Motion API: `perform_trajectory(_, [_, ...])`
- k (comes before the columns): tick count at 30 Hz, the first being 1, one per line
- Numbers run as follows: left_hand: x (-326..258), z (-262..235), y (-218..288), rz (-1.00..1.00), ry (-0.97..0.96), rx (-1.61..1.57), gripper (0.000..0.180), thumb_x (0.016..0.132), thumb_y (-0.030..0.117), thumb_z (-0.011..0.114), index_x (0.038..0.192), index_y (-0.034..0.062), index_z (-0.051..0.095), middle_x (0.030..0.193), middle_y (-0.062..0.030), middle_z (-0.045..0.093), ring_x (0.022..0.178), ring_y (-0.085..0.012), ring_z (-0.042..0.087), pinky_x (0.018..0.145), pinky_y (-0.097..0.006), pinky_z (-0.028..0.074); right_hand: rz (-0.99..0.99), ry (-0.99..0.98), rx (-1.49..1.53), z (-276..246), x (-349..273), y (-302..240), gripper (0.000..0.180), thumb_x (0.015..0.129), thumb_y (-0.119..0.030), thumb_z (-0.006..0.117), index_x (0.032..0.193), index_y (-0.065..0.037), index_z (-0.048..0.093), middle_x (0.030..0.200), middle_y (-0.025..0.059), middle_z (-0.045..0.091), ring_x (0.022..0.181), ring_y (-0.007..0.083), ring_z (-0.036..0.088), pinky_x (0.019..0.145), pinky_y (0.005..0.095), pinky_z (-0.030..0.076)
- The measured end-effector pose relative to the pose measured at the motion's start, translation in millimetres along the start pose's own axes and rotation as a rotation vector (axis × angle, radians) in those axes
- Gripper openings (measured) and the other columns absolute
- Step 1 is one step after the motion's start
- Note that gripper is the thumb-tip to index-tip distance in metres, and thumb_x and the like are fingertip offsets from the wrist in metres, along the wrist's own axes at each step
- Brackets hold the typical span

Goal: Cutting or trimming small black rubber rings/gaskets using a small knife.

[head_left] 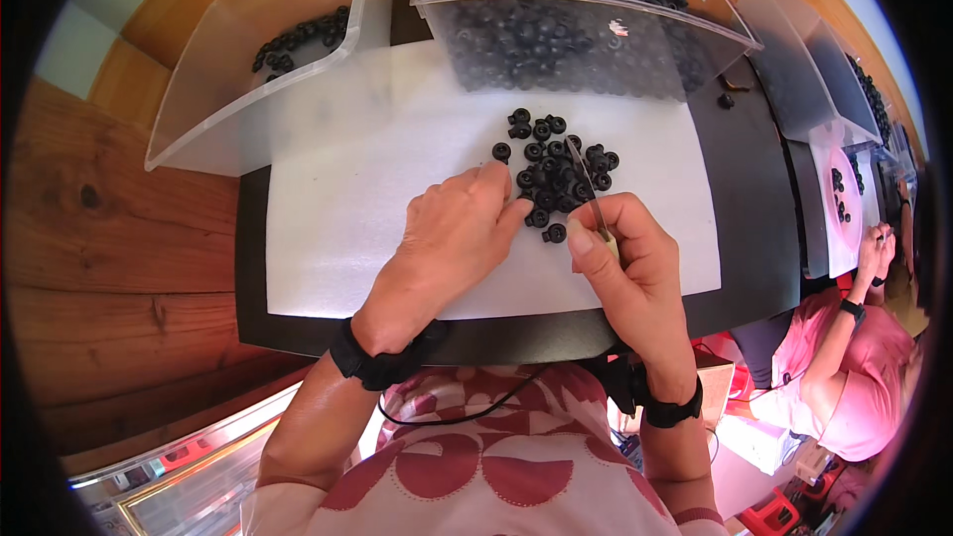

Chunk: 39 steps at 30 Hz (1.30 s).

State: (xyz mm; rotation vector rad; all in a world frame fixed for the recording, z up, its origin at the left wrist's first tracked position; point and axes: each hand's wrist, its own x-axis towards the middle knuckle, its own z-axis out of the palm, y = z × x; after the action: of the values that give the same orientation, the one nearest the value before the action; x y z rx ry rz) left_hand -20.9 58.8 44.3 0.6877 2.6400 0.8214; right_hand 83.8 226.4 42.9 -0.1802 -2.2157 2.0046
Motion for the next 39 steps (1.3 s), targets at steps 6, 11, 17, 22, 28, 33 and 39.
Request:
perform_trajectory(6, [4, 13, -2, 0.076, 0.077, 0.062, 0.022, 0.09, 0.023, 0.071, 0.097, 0.0046, 0.061, 0.081, -0.014, 0.069, 0.079, -0.0371, 0.067, 0.069, -0.046, 0.051, -0.021, -0.002, -0.061, -2, 1, 4, 0.015, 0.099, -0.015, 0.066, 0.102, -0.002, 0.06, 0.079, -0.0023, 0.054, 0.071, 0.0056, 0.043, 0.062, 0.0228, 0.038])
perform_trajectory(11, [5, 3, -4, 0.006, -0.053, 0.025, 0.022, 0.091, 0.018, 0.068, 0.105, 0.0042, 0.059, 0.103, -0.0149, 0.068, 0.095, -0.0392, 0.068, 0.079, -0.051, 0.054, 0.025, -0.006, -0.061, -4, 2, 5, 0.015, 0.099, -0.016, 0.066, 0.103, -0.003, 0.06, 0.078, -0.0021, 0.053, 0.071, 0.006, 0.043, 0.062, 0.0231, 0.038])
perform_trajectory(17, [-1, 11, -4, 0.175, 0.021, 0.122, 0.024, 0.09, 0.014, 0.066, 0.11, 0.0059, 0.057, 0.103, -0.0154, 0.064, 0.091, -0.0398, 0.068, 0.077, -0.05, 0.055, 0.014, -0.018, -0.051, -1, 3, 9, 0.015, 0.099, -0.015, 0.066, 0.104, -0.003, 0.059, 0.079, -0.0016, 0.054, 0.071, 0.006, 0.043, 0.062, 0.0229, 0.038])
perform_trajectory(22, [-1, 9, -10, 0.133, 0.087, 0.189, 0.023, 0.092, 0.012, 0.067, 0.113, 0.007, 0.06, 0.099, -0.009, 0.068, 0.088, -0.0289, 0.069, 0.075, -0.039, 0.054, 0.001, -0.024, -0.083, -2, 5, 8, 0.015, 0.099, -0.014, 0.066, 0.105, -0.002, 0.059, 0.08, -0.0011, 0.054, 0.072, 0.0063, 0.044, 0.063, 0.0233, 0.038])
perform_trajectory(28, [-6, -13, -23, -0.167, -0.104, -1.031, 0.018, 0.099, 0.019, 0.067, 0.105, 0.003, 0.061, 0.085, -0.0045, 0.068, 0.072, -0.0081, 0.065, 0.061, -0.022, 0.05, -0.099, -0.059, -0.067, 14, 12, 11, 0.019, 0.098, -0.012, 0.067, 0.11, -0.002, 0.056, 0.08, 0.0027, 0.054, 0.072, 0.0093, 0.048, 0.064, 0.0256, 0.042])
perform_trajectory(33, [-10, -16, -41, -0.21, -0.206, -1.399, 0.023, 0.098, 0.024, 0.07, 0.105, 0.0033, 0.063, 0.079, -0.0038, 0.067, 0.06, -0.0121, 0.061, 0.055, -0.025, 0.05, -0.137, -0.101, -0.101, 35, 24, 2, 0.018, 0.097, -0.012, 0.066, 0.105, -0.002, 0.054, 0.08, 0.0076, 0.056, 0.071, 0.0135, 0.051, 0.065, 0.028, 0.045])
perform_trajectory(39, [-15, -9, -48, -0.104, -0.276, -1.542, 0.024, 0.1, 0.026, 0.067, 0.107, 0.0034, 0.061, 0.078, -0.0024, 0.065, 0.06, -0.0096, 0.06, 0.05, -0.023, 0.041, -0.145, -0.079, -0.062, 48, 32, 8, 0.021, 0.097, -0.016, 0.068, 0.097, -0.001, 0.054, 0.079, 0.0065, 0.058, 0.07, 0.0128, 0.052, 0.064, 0.0279, 0.046])
